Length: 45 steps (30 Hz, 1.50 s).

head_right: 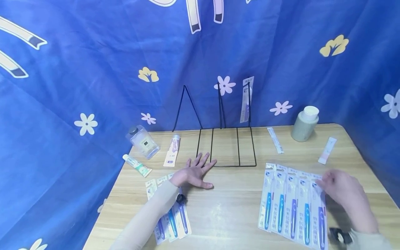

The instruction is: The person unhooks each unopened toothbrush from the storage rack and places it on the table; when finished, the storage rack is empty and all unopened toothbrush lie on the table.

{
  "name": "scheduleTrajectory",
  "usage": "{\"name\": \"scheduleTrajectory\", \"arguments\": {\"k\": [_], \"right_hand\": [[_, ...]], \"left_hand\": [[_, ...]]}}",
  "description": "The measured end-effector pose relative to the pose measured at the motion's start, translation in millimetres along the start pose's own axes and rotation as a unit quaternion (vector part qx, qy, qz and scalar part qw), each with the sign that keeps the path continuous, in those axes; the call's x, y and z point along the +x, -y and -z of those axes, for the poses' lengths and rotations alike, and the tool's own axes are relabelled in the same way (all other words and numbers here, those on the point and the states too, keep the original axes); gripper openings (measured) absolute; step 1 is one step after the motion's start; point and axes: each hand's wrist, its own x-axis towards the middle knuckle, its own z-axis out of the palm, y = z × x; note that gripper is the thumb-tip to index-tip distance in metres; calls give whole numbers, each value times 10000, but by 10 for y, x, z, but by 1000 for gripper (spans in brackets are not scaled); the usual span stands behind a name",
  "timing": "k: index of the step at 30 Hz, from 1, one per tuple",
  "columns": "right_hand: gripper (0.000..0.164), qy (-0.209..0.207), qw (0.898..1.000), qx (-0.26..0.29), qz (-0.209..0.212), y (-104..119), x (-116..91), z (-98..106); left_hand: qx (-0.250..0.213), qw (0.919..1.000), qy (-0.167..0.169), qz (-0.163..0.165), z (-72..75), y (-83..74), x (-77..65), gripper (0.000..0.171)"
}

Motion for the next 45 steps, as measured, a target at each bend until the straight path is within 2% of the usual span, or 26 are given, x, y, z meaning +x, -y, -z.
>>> {"name": "scheduleTrajectory", "arguments": {"k": [2, 5, 10, 14, 16, 18, 21, 25, 30, 34, 37, 41, 42, 45], "right_hand": [[28, -457, 9973, 207, 528, 230, 169, 83], [30, -859, 9846, 699, 1353, 634, 456, 165], [28, -1084, 9515, 1811, 2239, 1313, 1053, 190], [25, -1168, 9273, 2543, 2485, 1699, 1500, 150], [24, -1158, 9186, 2828, 2506, 1838, 1659, 139], [24, -1168, 9079, 3117, 2550, 1959, 1763, 143], [19, -1420, 8984, 3247, 2596, 2100, 1854, 144], [9, -2039, 8916, 3111, 2583, 2194, 1879, 120], [10, -2465, 8838, 3122, 2464, 2199, 1799, 109], [12, -2677, 8867, 3020, 2256, 2076, 1645, 149], [13, -2760, 8914, 2949, 2057, 1889, 1452, 217], [9, -2766, 8974, 2852, 1920, 1513, 1083, 300], [7, -2712, 9007, 2810, 1905, 1395, 973, 314], [7, -2509, 9189, 2534, 1690, 1005, 627, 334]], "left_hand": [[35, 10000, -18, 3, 17, 7, -17, 109], [48, 10000, 26, 25, 32, 10, -39, 109], [70, 10000, 4, 62, 3, 22, -36, 110], [119, 9999, 30, 20, -3, 14, -24, 110], [95, 9999, 55, -11, 21, -16, -48, 109], [32, 10000, 45, -19, 40, -46, -75, 108], [-27, 10000, 7, -6, 1, -36, -39, 108], [-25, 10000, -36, -4, -34, -12, -15, 110], [40, 10000, -87, -16, -58, 21, 7, 109], [45, 9999, -136, -2, -99, 31, 35, 109], [49, 10000, -80, -8, -106, 30, 43, 109], [46, 10000, -47, -33, -60, -3, -2, 108], [71, 10000, -51, -30, -42, -14, -19, 108], [153, 9999, -38, -18, 22, -54, -76, 107]]}}
